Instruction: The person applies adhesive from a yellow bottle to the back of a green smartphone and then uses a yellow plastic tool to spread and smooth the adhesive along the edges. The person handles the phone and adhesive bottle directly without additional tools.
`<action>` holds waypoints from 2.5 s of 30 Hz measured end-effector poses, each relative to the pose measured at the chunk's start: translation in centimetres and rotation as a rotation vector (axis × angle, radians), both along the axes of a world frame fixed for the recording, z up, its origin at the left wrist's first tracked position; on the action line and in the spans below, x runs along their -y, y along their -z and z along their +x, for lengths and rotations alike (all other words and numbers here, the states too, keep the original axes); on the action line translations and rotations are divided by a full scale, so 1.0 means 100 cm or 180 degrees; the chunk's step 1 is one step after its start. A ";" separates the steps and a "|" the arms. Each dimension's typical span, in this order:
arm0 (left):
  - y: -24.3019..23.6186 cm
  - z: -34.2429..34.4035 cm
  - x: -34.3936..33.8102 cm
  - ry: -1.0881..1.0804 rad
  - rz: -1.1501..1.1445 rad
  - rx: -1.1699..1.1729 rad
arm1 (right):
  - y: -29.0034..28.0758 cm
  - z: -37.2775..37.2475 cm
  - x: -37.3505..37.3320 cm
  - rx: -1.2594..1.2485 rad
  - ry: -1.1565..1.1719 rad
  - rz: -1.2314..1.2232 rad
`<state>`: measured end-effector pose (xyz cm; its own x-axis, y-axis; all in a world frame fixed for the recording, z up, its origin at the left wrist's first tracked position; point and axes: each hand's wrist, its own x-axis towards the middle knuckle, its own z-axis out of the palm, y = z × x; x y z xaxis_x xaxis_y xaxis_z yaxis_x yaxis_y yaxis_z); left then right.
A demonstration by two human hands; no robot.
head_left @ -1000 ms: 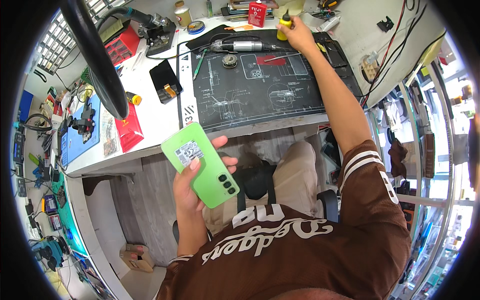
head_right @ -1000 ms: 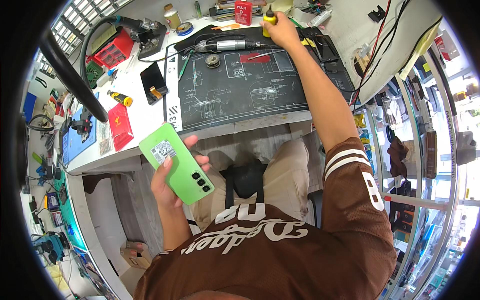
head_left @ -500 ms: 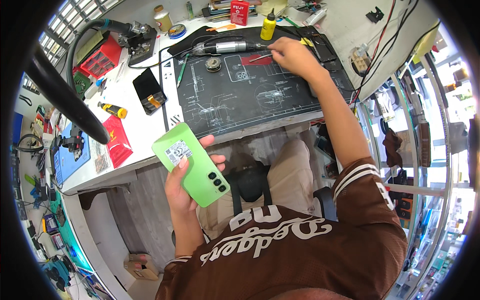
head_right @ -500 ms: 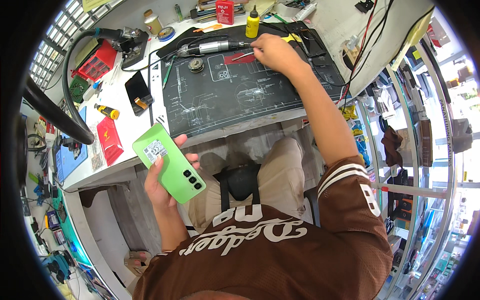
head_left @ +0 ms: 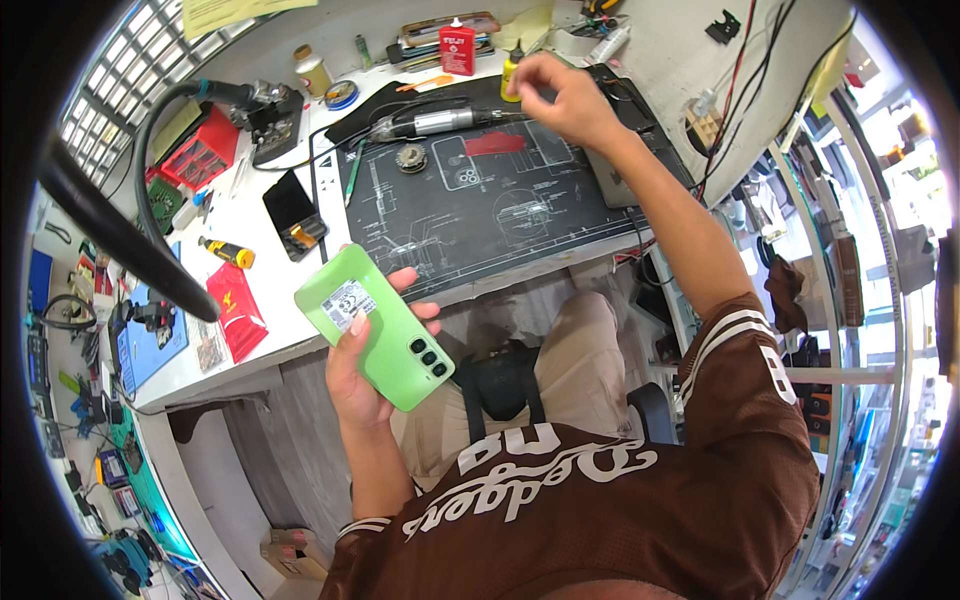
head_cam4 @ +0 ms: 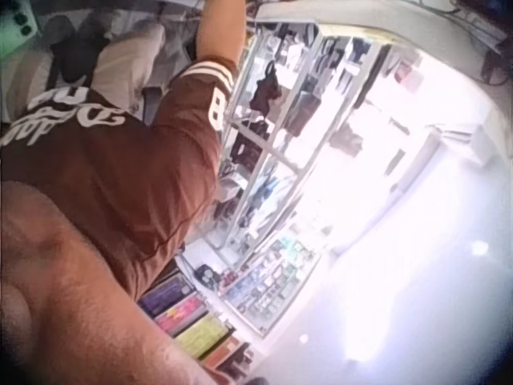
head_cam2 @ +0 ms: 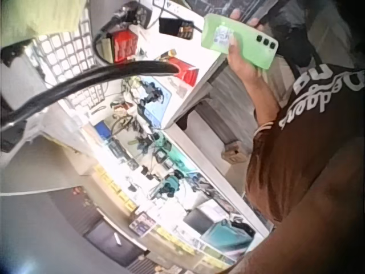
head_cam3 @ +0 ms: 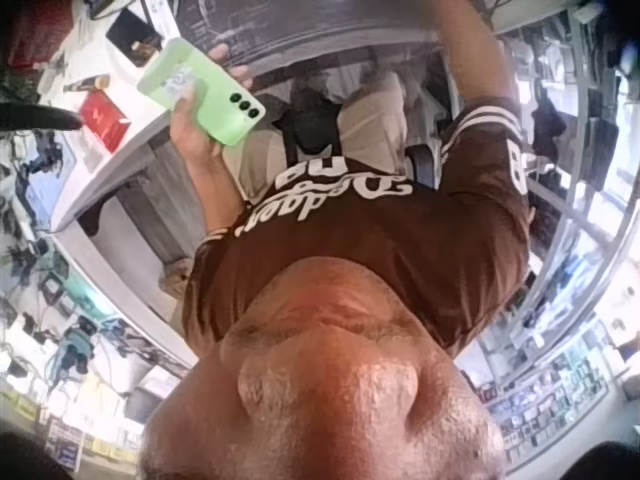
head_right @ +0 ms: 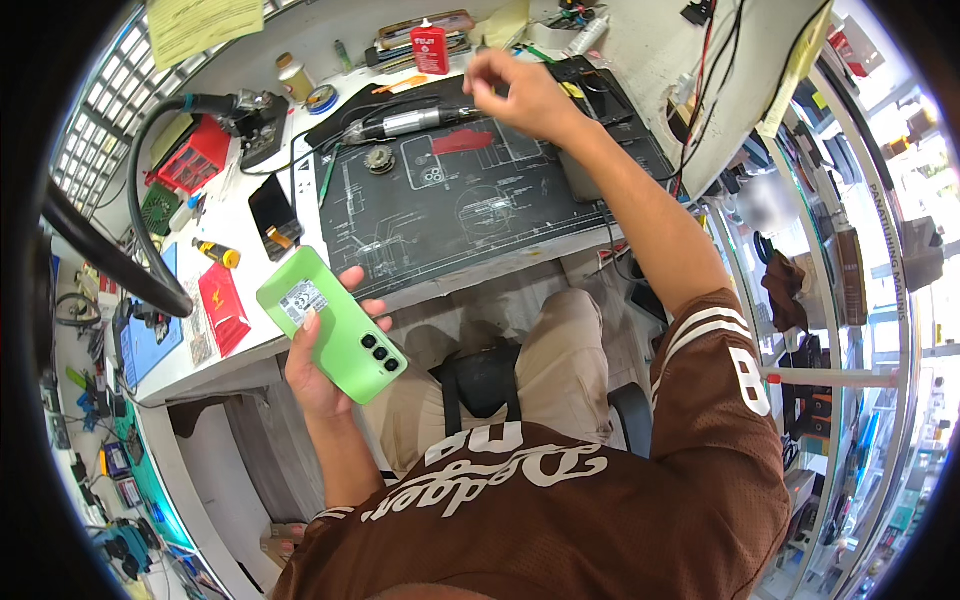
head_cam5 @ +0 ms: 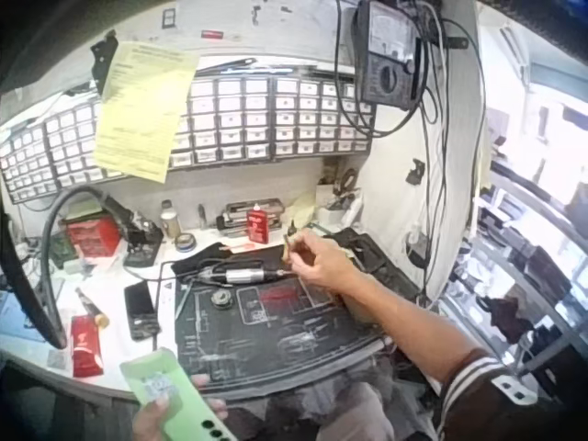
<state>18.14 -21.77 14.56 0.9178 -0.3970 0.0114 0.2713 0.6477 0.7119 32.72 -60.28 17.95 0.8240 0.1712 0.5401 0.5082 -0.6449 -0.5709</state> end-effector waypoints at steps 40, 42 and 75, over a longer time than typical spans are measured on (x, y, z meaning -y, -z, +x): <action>-0.020 -0.036 0.039 0.0214 0.0204 0.0084 | 0.034 -0.243 -0.099 -0.1456 0.0086 0.3026; -0.020 -0.042 0.037 0.0221 0.0245 0.0091 | 0.032 -0.247 -0.100 -0.1525 0.0087 0.2950; -0.003 0.156 0.045 0.0187 0.4591 0.1790 | 0.048 -0.176 -0.112 -0.1682 0.0171 0.2777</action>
